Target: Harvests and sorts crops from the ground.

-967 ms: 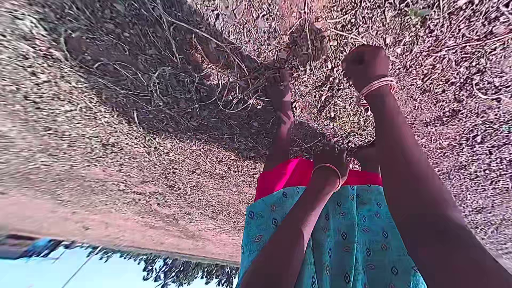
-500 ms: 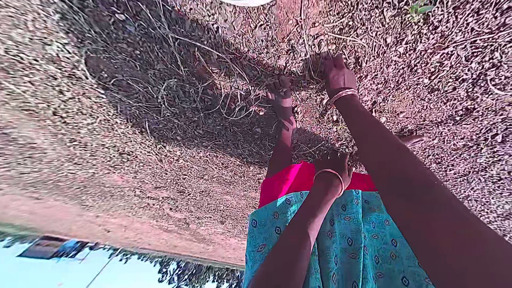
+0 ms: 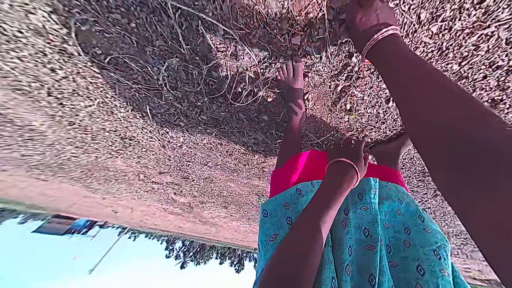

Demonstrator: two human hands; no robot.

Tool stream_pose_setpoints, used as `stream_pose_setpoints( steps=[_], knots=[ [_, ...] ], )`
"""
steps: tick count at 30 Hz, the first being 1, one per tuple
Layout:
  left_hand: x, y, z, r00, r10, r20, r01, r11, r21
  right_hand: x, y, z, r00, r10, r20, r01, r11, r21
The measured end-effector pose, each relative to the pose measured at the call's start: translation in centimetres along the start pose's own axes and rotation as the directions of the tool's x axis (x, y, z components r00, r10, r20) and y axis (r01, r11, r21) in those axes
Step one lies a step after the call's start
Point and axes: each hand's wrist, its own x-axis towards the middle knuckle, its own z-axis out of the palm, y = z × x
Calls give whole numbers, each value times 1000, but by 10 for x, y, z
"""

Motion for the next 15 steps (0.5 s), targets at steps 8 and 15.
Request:
stream_pose_setpoints(
  steps=[8,15],
  knots=[
    [-12,9,-19,999,-42,-10,43,998,47,-34,-10,12,976,211,-49,-192,948,254],
    [-13,3,-19,995,-103,3,103,994,25,-77,-36,81,900,-25,435,-15,996,88]
  ],
)
